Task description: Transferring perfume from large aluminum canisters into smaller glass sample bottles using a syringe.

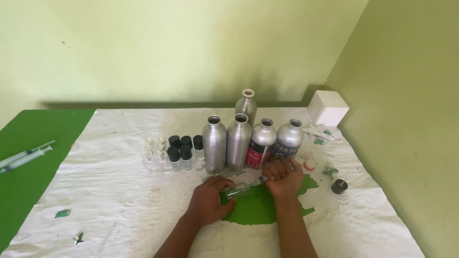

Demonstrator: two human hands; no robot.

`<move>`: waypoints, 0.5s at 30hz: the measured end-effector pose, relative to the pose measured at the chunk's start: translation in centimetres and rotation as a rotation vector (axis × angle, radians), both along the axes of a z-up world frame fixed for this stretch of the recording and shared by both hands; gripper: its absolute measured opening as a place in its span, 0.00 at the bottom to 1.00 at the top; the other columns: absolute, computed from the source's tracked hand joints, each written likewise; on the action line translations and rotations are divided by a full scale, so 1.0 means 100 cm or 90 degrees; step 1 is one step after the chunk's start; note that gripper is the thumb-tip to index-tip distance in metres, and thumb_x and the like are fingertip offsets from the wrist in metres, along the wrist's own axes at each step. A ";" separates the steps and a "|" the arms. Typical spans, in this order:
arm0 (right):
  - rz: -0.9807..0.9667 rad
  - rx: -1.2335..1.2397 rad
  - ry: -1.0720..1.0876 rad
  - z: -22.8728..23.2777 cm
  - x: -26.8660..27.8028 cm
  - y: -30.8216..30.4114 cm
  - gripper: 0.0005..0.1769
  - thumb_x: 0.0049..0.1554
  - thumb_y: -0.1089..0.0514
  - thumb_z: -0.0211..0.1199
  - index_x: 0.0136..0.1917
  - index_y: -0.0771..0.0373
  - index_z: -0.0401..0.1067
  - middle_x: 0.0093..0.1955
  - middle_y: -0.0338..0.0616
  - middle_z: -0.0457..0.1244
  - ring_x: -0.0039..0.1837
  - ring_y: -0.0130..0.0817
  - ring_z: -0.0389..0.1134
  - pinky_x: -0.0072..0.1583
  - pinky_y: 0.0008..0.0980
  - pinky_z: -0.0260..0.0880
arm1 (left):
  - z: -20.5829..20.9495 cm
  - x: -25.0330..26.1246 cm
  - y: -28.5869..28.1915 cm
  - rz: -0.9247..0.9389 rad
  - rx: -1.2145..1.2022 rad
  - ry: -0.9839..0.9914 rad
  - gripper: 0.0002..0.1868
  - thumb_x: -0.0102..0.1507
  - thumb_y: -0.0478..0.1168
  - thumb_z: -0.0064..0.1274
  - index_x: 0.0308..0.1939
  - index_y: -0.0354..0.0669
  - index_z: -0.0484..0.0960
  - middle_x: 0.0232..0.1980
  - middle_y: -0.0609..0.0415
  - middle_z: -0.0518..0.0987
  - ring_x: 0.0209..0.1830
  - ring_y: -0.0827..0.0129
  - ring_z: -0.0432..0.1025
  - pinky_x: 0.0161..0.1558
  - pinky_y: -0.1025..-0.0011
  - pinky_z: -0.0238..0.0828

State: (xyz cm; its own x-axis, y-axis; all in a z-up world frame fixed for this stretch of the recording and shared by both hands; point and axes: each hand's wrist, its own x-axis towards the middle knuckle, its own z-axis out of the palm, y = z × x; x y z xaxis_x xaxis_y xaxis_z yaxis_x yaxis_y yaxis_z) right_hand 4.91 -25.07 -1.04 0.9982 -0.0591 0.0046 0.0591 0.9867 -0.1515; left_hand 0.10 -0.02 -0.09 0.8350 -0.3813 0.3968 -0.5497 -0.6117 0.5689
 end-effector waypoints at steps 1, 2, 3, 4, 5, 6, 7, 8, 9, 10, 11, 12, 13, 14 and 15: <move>-0.003 0.001 0.001 0.003 -0.002 0.001 0.23 0.60 0.49 0.48 0.24 0.45 0.51 0.20 0.27 0.41 0.24 0.21 0.35 0.29 0.25 0.36 | 0.000 0.000 0.000 -0.003 0.001 0.001 0.21 0.51 0.44 0.63 0.49 0.52 0.83 0.49 0.59 0.82 0.45 0.61 0.76 0.45 0.65 0.74; -0.017 -0.011 0.025 0.006 -0.003 0.002 0.24 0.60 0.50 0.47 0.24 0.45 0.50 0.20 0.27 0.40 0.24 0.21 0.35 0.30 0.26 0.37 | 0.001 0.000 -0.001 0.003 0.004 0.005 0.20 0.52 0.44 0.63 0.49 0.52 0.83 0.49 0.59 0.82 0.45 0.61 0.76 0.45 0.65 0.74; -0.031 -0.024 0.050 0.009 -0.003 0.004 0.24 0.61 0.50 0.47 0.23 0.44 0.49 0.20 0.26 0.40 0.24 0.21 0.35 0.30 0.26 0.37 | 0.001 0.000 0.000 0.008 0.007 0.010 0.20 0.53 0.45 0.63 0.48 0.53 0.84 0.49 0.59 0.82 0.44 0.61 0.76 0.45 0.65 0.74; -0.029 -0.025 0.051 0.010 -0.003 0.004 0.24 0.61 0.50 0.47 0.23 0.44 0.49 0.20 0.26 0.40 0.24 0.21 0.35 0.30 0.26 0.37 | 0.002 0.000 0.000 0.010 0.006 0.011 0.20 0.53 0.45 0.63 0.48 0.53 0.84 0.49 0.59 0.82 0.44 0.61 0.76 0.45 0.65 0.74; -0.035 -0.017 0.062 0.010 -0.003 0.004 0.24 0.61 0.50 0.47 0.24 0.45 0.50 0.20 0.26 0.40 0.24 0.21 0.35 0.30 0.26 0.36 | 0.002 0.000 0.000 0.001 0.007 0.013 0.20 0.52 0.44 0.64 0.49 0.52 0.83 0.49 0.58 0.82 0.45 0.61 0.76 0.45 0.65 0.73; -0.041 -0.008 0.074 0.011 -0.003 0.004 0.24 0.61 0.50 0.47 0.24 0.45 0.50 0.20 0.26 0.41 0.24 0.21 0.35 0.29 0.26 0.36 | 0.003 0.000 0.000 -0.008 0.007 0.015 0.21 0.52 0.44 0.64 0.49 0.52 0.83 0.49 0.58 0.82 0.46 0.61 0.76 0.46 0.65 0.73; -0.039 -0.009 0.076 0.010 -0.003 0.004 0.24 0.61 0.50 0.47 0.24 0.45 0.50 0.20 0.26 0.41 0.24 0.21 0.35 0.29 0.26 0.36 | 0.003 0.001 0.001 -0.006 0.007 0.016 0.21 0.52 0.44 0.64 0.49 0.52 0.83 0.49 0.58 0.82 0.46 0.61 0.76 0.46 0.65 0.73; -0.027 -0.010 0.058 0.009 -0.003 0.003 0.24 0.60 0.50 0.48 0.23 0.45 0.50 0.20 0.27 0.41 0.24 0.21 0.35 0.30 0.26 0.36 | 0.002 0.001 0.000 -0.004 0.003 0.009 0.21 0.52 0.44 0.64 0.49 0.52 0.83 0.49 0.58 0.82 0.46 0.61 0.76 0.45 0.65 0.73; -0.015 -0.010 0.040 0.008 -0.003 0.002 0.25 0.60 0.50 0.48 0.23 0.45 0.49 0.20 0.27 0.41 0.24 0.22 0.35 0.30 0.26 0.37 | 0.001 0.000 0.000 -0.001 -0.001 0.002 0.21 0.52 0.44 0.64 0.49 0.52 0.83 0.50 0.58 0.82 0.45 0.60 0.76 0.45 0.64 0.74; -0.015 -0.010 0.041 0.008 -0.003 0.002 0.25 0.60 0.50 0.48 0.23 0.45 0.49 0.20 0.27 0.41 0.24 0.22 0.35 0.30 0.26 0.37 | 0.001 0.000 0.000 -0.002 -0.001 0.003 0.21 0.52 0.44 0.64 0.49 0.52 0.83 0.50 0.58 0.82 0.45 0.60 0.76 0.45 0.64 0.74; -0.019 -0.012 0.046 0.008 -0.003 0.002 0.25 0.61 0.50 0.47 0.23 0.45 0.49 0.20 0.27 0.41 0.24 0.22 0.35 0.30 0.26 0.37 | 0.002 -0.001 0.000 0.001 0.004 0.011 0.20 0.52 0.44 0.63 0.49 0.53 0.83 0.49 0.58 0.81 0.45 0.61 0.76 0.44 0.65 0.73; -0.023 -0.014 0.050 0.008 -0.003 0.002 0.25 0.61 0.50 0.47 0.23 0.45 0.49 0.20 0.27 0.41 0.24 0.22 0.35 0.30 0.26 0.37 | 0.003 -0.001 0.000 0.003 0.009 0.018 0.20 0.52 0.44 0.63 0.49 0.53 0.83 0.49 0.59 0.81 0.44 0.61 0.76 0.44 0.65 0.73; -0.024 -0.014 0.049 0.007 -0.003 0.002 0.25 0.61 0.50 0.47 0.23 0.45 0.49 0.20 0.27 0.41 0.24 0.22 0.35 0.30 0.26 0.37 | 0.003 -0.001 -0.001 0.003 0.010 0.018 0.20 0.52 0.44 0.63 0.49 0.53 0.83 0.49 0.59 0.81 0.44 0.61 0.76 0.44 0.65 0.73; -0.017 -0.011 0.039 0.007 -0.003 0.001 0.25 0.61 0.50 0.46 0.23 0.45 0.49 0.20 0.27 0.41 0.24 0.22 0.35 0.30 0.26 0.37 | 0.004 -0.001 -0.001 -0.001 0.003 0.010 0.20 0.52 0.44 0.63 0.49 0.52 0.83 0.48 0.59 0.81 0.44 0.62 0.75 0.43 0.65 0.73; -0.011 -0.009 0.029 0.006 -0.003 0.001 0.25 0.62 0.49 0.46 0.23 0.45 0.49 0.20 0.27 0.41 0.24 0.22 0.35 0.30 0.26 0.38 | 0.004 -0.001 0.000 -0.004 -0.003 0.002 0.20 0.52 0.43 0.63 0.48 0.52 0.83 0.47 0.59 0.82 0.44 0.62 0.75 0.43 0.66 0.73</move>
State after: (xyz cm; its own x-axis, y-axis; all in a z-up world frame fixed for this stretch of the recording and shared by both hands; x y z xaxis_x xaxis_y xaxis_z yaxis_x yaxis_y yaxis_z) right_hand 4.64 -24.94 -0.45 0.9963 -0.0758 -0.0406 0.0680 0.9835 -0.1677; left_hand 0.01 -0.06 0.34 0.8336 -0.3850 0.3962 -0.5521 -0.6057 0.5729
